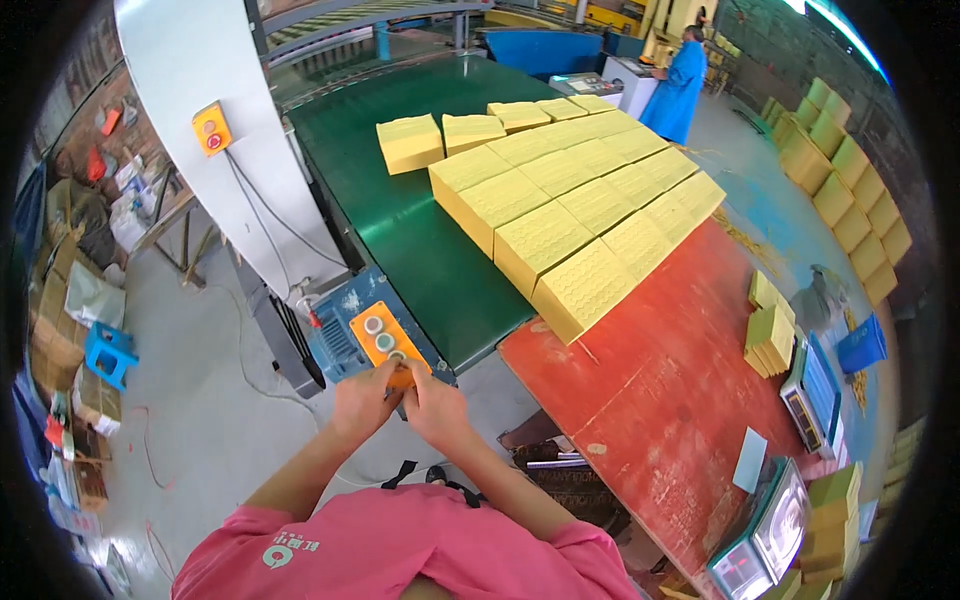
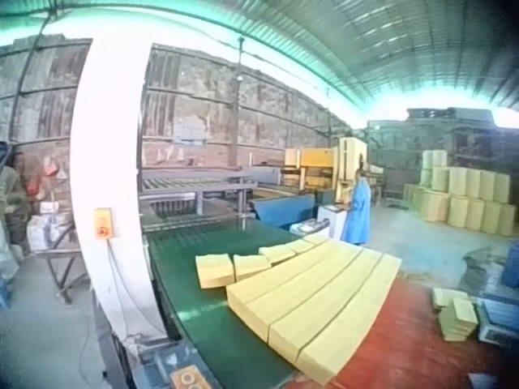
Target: The person is weighing and stacking sheets of yellow patterned paper at a workstation, and moving stacks to a conveyor belt.
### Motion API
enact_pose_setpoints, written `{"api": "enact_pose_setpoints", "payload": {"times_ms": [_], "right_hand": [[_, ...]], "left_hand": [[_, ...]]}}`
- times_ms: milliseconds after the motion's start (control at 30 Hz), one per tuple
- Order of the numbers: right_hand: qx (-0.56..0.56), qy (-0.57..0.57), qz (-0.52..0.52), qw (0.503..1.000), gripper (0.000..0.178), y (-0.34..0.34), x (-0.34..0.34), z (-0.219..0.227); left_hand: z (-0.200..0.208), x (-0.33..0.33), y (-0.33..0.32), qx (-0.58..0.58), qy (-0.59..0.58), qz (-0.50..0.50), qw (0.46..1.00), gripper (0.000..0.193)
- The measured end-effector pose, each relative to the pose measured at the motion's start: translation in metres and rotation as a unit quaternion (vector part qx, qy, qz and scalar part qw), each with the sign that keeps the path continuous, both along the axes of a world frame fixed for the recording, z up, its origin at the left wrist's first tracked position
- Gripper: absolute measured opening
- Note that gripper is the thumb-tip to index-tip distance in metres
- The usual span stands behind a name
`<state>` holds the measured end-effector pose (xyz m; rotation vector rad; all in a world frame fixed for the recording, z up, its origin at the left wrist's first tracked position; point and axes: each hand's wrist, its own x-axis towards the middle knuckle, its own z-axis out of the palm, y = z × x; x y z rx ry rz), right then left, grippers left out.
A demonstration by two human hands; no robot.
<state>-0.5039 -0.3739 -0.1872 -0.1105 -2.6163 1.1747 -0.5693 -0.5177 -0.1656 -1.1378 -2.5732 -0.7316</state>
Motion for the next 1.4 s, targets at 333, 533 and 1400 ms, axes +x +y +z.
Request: {"api": "enact_pose_setpoints", "payload": {"times_ms": [333, 533, 1400], "right_hand": [[0.069, 0.014, -0.043, 0.997, 0.040, -0.013, -0.004, 0.004], [0.086, -0.022, -0.040, 0.995, 0.040, -0.012, -0.009, 0.006], [0.019, -0.072, -0.027, 0.997, 0.042, -0.010, 0.001, 0.023]], "left_hand": [[-0.014, -0.010, -0.005, -0.028, 0.015, -0.037, 0.999, 0.048], [-0.010, -0.009, 0.001, -0.047, 0.009, -0.017, 0.999, 0.053], [-0.011, -0.004, 0.005, -0.074, 0.046, 0.005, 0.996, 0.049]]}}
